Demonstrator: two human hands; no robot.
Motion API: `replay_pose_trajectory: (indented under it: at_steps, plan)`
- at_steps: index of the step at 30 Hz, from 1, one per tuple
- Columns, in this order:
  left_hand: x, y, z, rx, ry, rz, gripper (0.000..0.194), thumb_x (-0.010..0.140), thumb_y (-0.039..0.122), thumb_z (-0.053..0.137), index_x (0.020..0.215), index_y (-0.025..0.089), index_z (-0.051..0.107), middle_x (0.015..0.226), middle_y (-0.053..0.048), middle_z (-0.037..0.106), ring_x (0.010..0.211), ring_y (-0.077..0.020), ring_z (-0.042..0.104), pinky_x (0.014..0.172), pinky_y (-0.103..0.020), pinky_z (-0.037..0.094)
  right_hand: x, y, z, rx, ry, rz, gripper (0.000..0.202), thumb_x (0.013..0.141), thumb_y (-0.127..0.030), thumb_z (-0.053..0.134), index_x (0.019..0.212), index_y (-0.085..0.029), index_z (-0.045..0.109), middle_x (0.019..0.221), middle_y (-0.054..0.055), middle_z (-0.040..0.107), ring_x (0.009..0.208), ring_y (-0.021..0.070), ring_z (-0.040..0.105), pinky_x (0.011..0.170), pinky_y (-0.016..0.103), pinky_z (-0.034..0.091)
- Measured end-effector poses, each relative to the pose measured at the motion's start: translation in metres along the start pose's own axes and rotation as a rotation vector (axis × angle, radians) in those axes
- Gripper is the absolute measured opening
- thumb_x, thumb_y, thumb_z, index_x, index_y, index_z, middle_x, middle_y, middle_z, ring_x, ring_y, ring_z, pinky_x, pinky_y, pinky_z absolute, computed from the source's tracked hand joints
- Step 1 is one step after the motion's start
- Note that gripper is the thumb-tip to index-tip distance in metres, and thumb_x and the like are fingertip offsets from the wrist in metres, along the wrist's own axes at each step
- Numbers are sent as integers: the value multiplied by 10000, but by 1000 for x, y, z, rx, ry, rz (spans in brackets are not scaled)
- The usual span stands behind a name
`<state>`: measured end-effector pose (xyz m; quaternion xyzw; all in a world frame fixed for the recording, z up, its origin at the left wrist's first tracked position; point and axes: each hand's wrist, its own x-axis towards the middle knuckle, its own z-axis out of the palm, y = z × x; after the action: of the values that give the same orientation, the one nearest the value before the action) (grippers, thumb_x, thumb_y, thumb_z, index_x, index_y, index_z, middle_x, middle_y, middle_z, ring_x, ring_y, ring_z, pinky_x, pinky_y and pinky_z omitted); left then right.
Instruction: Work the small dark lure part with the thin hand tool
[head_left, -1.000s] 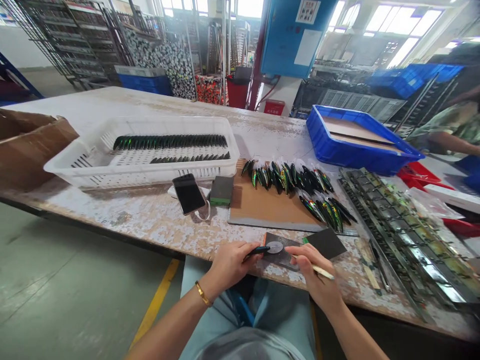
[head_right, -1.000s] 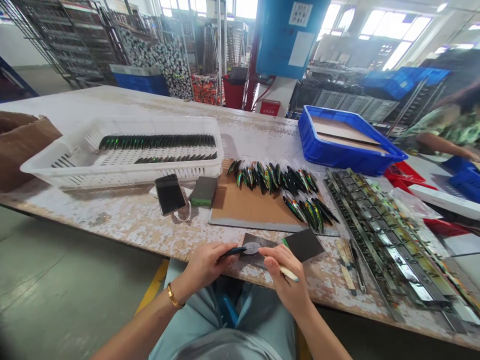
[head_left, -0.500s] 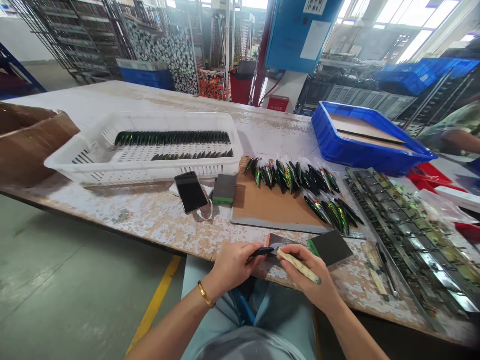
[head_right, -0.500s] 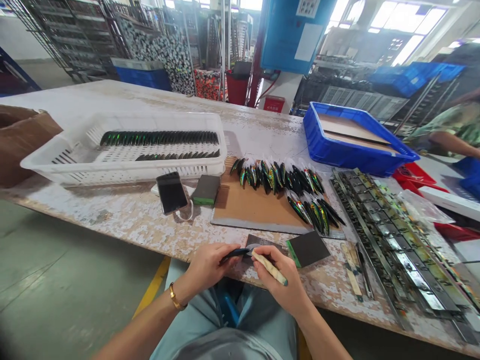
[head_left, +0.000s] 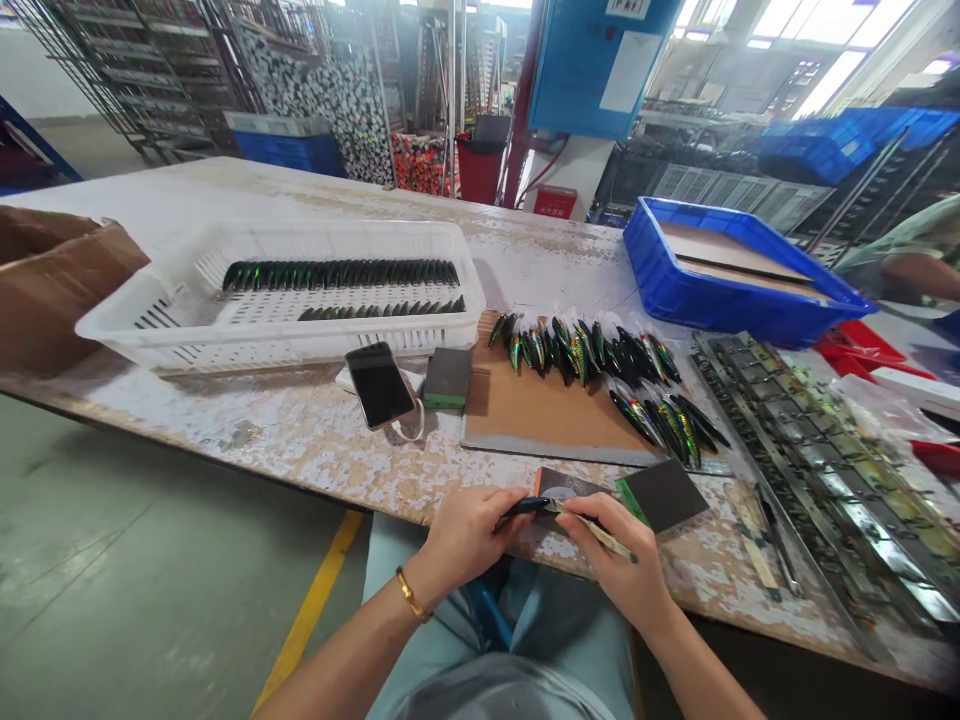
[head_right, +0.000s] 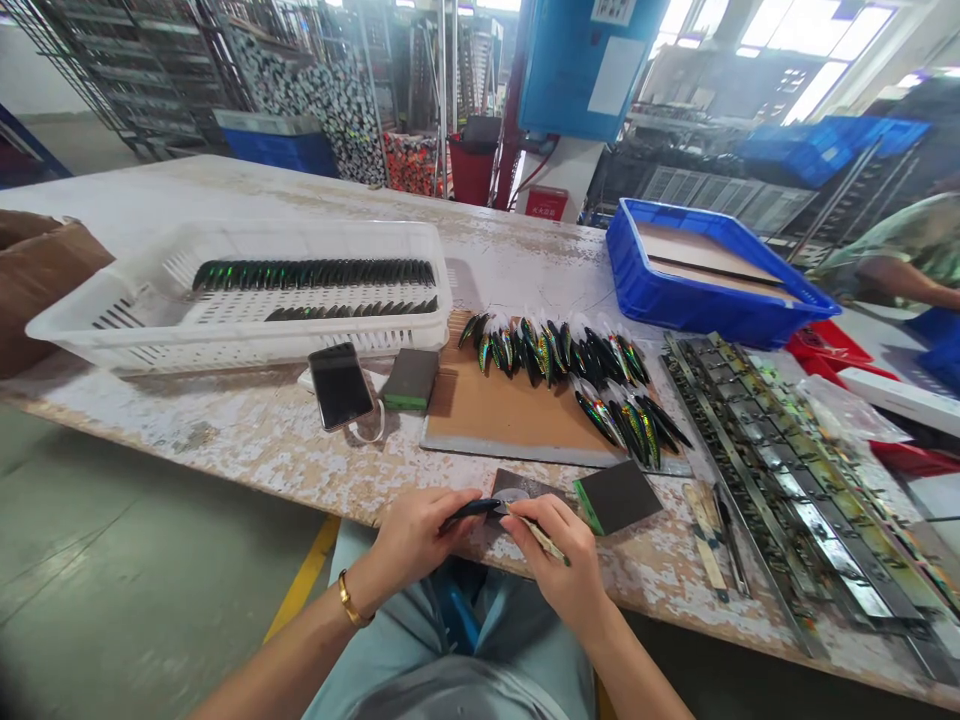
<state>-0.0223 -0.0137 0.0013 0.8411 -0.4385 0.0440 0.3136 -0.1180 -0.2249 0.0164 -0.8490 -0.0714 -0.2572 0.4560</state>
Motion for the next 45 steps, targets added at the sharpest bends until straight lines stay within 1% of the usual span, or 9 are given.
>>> replay_pose_trajectory:
  at_steps: [3, 7, 15, 21, 27, 30, 37, 41, 45]
  plan:
    - [0, 0, -1, 18, 16, 23, 254, 958, 226, 704, 1209, 220, 667, 999, -11, 737, 787, -242, 700, 624, -330, 481, 0, 1, -4, -18, -48, -43, 139, 961, -150, 691, 1054, -253, 676, 881, -8, 673, 779, 130, 632, 711, 236, 503]
    - [0, 0, -1, 18, 32, 44, 233, 959, 220, 698, 1190, 212, 666, 944, -8, 726, 762, -248, 692, 619, -334, 491, 3, 1, -6, -21, -90, -68, 172, 966, -146, 681, 1106, -247, 676, 963, 12, 680, 898, 138, 654, 805, 239, 526]
    - [1, 0, -1, 45, 41, 54, 218, 989, 244, 660, 1205, 218, 657, 924, -3, 714, 760, -247, 688, 620, -338, 496, 5, 4, -5, 53, -65, -40, 148, 960, -105, 650, 1037, -230, 668, 940, 8, 651, 881, 116, 637, 798, 226, 510]
    - [0, 0, -1, 76, 36, 48, 229, 993, 268, 670, 1217, 222, 658, 889, 3, 699, 745, -242, 676, 617, -335, 478, 4, 8, -11, 151, -114, -10, 129, 954, -103, 648, 954, -230, 676, 863, -6, 639, 805, 115, 605, 724, 232, 485]
    - [1, 1, -2, 64, 31, 45, 315, 950, 217, 725, 1255, 228, 646, 937, 8, 713, 764, -242, 687, 628, -335, 491, 3, 8, -6, 141, -19, -15, 132, 951, -102, 654, 977, -229, 680, 880, -2, 650, 806, 116, 632, 735, 236, 498]
    - [1, 1, -1, 62, 34, 47, 311, 949, 214, 724, 1250, 227, 647, 948, 5, 716, 767, -244, 689, 627, -336, 496, 4, 6, -4, 116, -15, -27, 133, 951, -99, 653, 981, -227, 676, 886, -1, 654, 817, 116, 635, 740, 234, 500]
    - [2, 0, 0, 54, 46, 42, 214, 1030, 316, 607, 1216, 221, 652, 890, 2, 710, 731, -249, 685, 596, -350, 488, 1, -1, -6, 88, -68, -63, 139, 957, -87, 626, 987, -217, 666, 853, 2, 644, 794, 129, 604, 703, 254, 484]
    - [3, 2, -2, 45, 65, 56, 286, 1090, 401, 465, 1211, 221, 651, 952, -13, 730, 757, -242, 697, 612, -350, 502, -2, -1, -2, 69, -9, -56, 152, 958, -76, 625, 999, -220, 653, 879, 9, 643, 816, 134, 598, 720, 262, 488]
    - [3, 3, -2, 51, 91, 69, 330, 1099, 432, 428, 1200, 218, 657, 957, -20, 736, 748, -242, 701, 608, -350, 512, -4, -2, 2, 15, -34, -94, 176, 951, -55, 616, 1030, -211, 639, 886, 16, 638, 830, 144, 577, 732, 280, 476]
